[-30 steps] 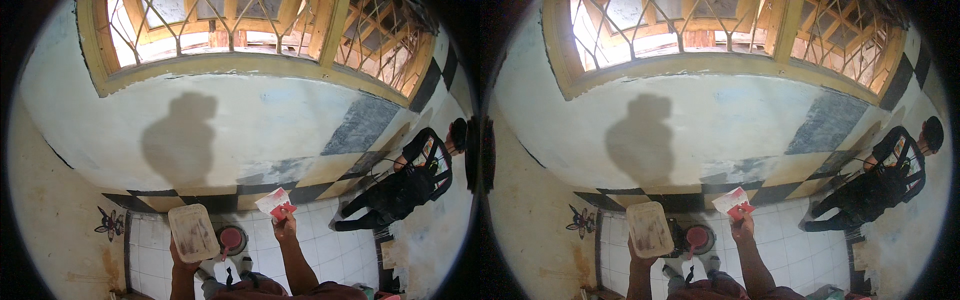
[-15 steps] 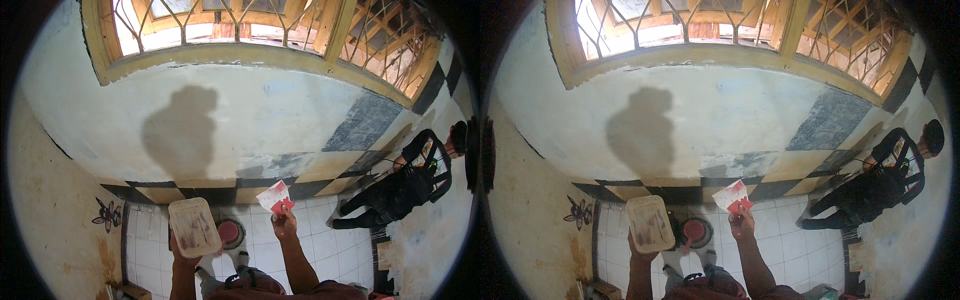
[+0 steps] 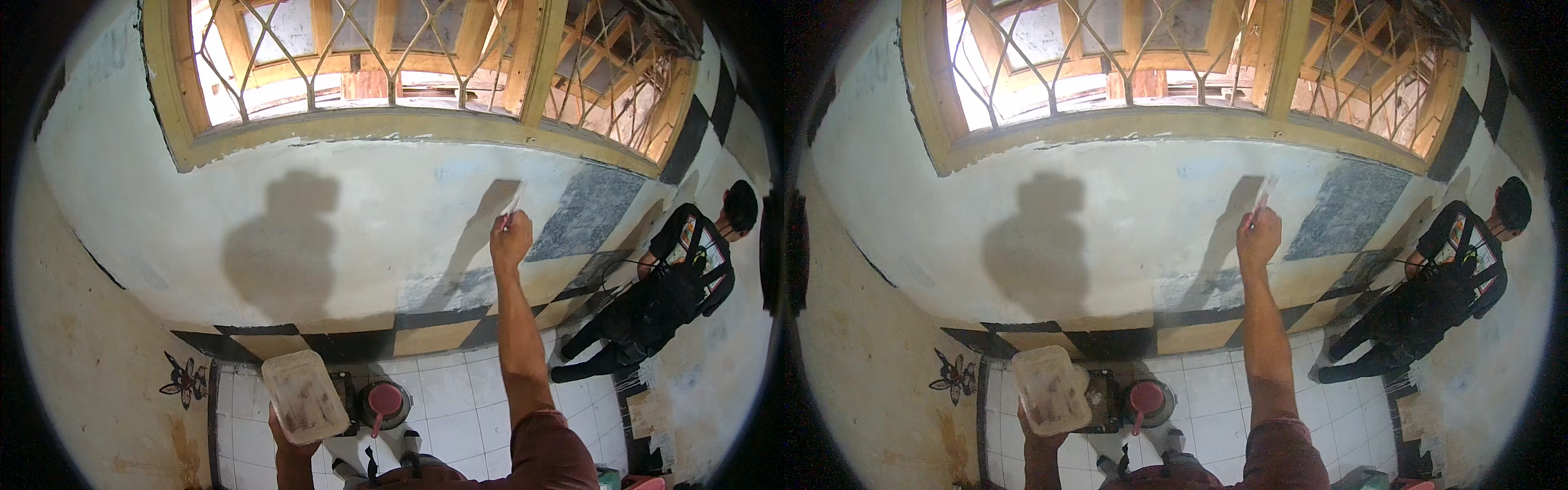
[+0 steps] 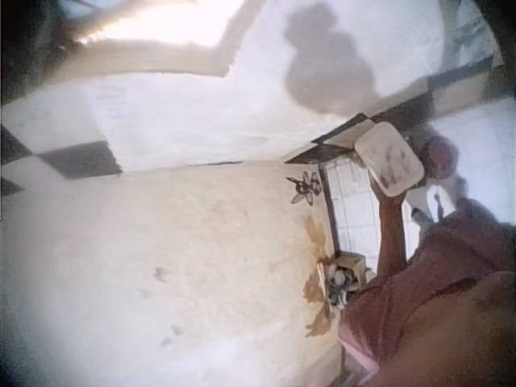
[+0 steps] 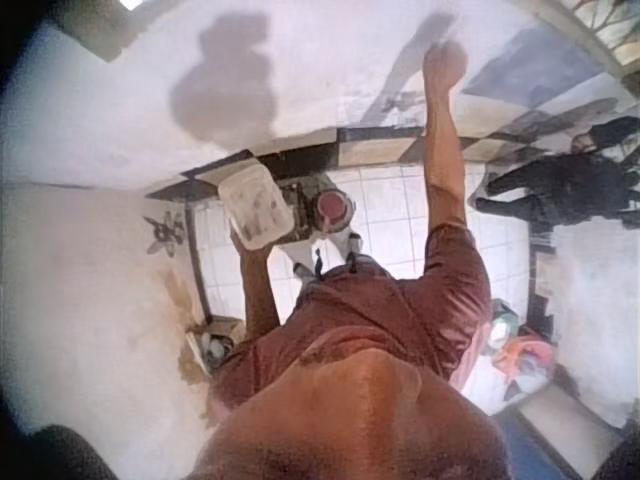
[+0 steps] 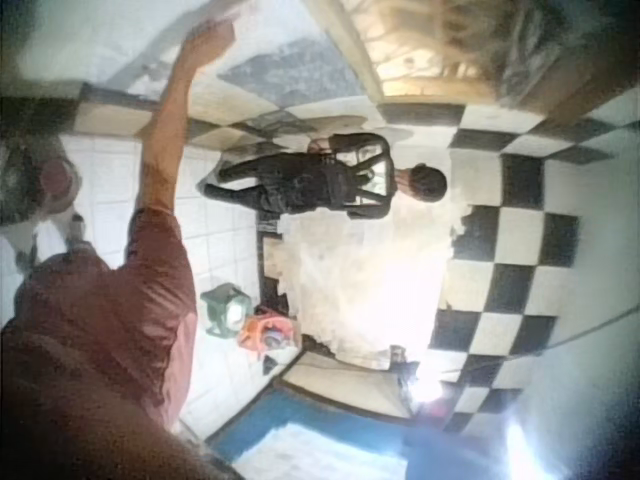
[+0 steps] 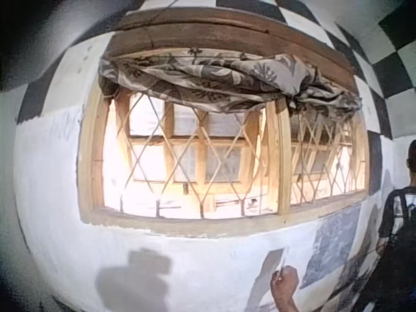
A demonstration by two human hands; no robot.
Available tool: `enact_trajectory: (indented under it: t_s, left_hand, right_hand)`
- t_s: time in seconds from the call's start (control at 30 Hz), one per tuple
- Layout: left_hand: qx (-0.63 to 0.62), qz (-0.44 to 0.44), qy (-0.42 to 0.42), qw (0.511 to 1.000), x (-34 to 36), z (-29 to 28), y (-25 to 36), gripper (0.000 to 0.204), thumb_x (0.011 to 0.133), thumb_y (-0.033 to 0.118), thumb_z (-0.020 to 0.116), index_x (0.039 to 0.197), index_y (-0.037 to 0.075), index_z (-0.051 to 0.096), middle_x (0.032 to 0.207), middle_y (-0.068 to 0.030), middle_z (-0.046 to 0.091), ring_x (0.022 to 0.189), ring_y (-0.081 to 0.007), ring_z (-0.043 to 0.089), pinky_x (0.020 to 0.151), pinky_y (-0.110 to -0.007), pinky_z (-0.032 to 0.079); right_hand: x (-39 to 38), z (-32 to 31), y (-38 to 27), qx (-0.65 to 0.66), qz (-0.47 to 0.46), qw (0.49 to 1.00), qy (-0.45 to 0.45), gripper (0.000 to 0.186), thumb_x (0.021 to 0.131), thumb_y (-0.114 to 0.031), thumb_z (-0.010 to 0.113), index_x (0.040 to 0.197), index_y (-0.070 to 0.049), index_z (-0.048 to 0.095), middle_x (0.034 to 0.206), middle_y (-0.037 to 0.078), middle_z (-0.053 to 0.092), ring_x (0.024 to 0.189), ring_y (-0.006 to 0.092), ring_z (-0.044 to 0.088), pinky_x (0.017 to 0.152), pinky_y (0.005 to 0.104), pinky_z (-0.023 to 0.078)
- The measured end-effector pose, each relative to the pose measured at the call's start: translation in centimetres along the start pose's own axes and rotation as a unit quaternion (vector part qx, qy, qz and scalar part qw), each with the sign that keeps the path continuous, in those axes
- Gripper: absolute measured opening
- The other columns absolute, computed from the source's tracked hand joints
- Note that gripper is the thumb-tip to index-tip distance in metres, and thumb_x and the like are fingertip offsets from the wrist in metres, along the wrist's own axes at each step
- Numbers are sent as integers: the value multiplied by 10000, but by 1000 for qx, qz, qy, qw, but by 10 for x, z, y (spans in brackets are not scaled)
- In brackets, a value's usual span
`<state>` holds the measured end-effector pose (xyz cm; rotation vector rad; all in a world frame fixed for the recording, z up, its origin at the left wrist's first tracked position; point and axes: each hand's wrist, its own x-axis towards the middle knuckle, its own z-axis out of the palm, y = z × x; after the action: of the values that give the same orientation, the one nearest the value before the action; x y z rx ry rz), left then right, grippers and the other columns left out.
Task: The person applies plaster to a wall under a window using a putty knife, repeatedly spreading the material from a container held in the other hand.
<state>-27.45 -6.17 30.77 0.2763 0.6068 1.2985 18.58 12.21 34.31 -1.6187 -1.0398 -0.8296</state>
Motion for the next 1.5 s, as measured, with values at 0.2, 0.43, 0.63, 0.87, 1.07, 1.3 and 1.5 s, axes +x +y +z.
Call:
enact_trajectory:
  t_s: [0.2, 0.43, 0.63, 0.87, 1.07, 1.3, 1.5]
  left_hand:
    - [206, 136, -23, 969, 2, -11, -16, 684, 711, 196, 803, 1287, 20, 479, 1183, -130, 608, 1048, -258, 624, 894, -397, 533]
    - [76, 62, -59, 993, 13, -27, -29, 521, 935, 352, 445, 1359, 51, 412, 1251, -131, 562, 1105, -285, 591, 906, -473, 523]
    - [63, 71, -61, 994, 12, -5, -34, 557, 937, 381, 506, 1357, 30, 402, 1231, -158, 564, 1083, -290, 605, 871, -453, 555]
    - [-24, -10, -48, 998, 20, -35, -42, 573, 916, 450, 520, 1350, 84, 443, 1246, -151, 564, 1089, -316, 603, 914, -502, 512]
    - [400, 182, -72, 895, 8, -28, -14, 807, 684, 337, 835, 1332, 63, 441, 1244, -133, 571, 1038, -316, 624, 918, -487, 511]
    - [-9, 13, -90, 996, 12, -83, 58, 643, 837, 427, 664, 1318, 53, 456, 1234, -121, 575, 1058, -317, 617, 891, -524, 524]
    - [-50, -22, -149, 987, 23, -167, 117, 541, 944, 477, 449, 1314, 83, 490, 1223, -120, 586, 1102, -297, 598, 923, -497, 507]
  right_hand:
    - [47, 9, 32, -151, -141, 978, -21, 204, 713, -70, 684, 829, -58, 516, 800, 117, 580, 801, 332, 578, 682, 451, 482]
    - [13, -19, 98, -81, -49, 988, -120, 106, 781, -109, 614, 817, -31, 553, 811, 188, 620, 786, 382, 621, 683, 487, 479]
    - [83, -50, 96, 26, 203, 979, -6, 180, 810, -136, 585, 936, -7, 592, 826, 196, 644, 763, 335, 651, 707, 430, 496]
    - [-48, 58, -112, 86, -103, 974, -181, 277, 890, -228, 552, 1092, -52, 620, 1026, 183, 660, 805, 324, 664, 668, 445, 537]
    - [-245, -25, -195, 233, -31, 905, -356, 331, 878, -196, 588, 1157, -26, 542, 829, 212, 640, 677, 420, 626, 594, 515, 505]
    - [-486, -165, -31, 123, 26, 768, -628, 268, 843, -144, 533, 1090, -95, 626, 1044, 155, 654, 1009, 356, 618, 817, 460, 498]
    - [-523, -337, 46, -338, 354, 663, -566, 357, 739, -167, 613, 1082, -82, 663, 1144, 177, 637, 1070, 335, 620, 884, 432, 518]
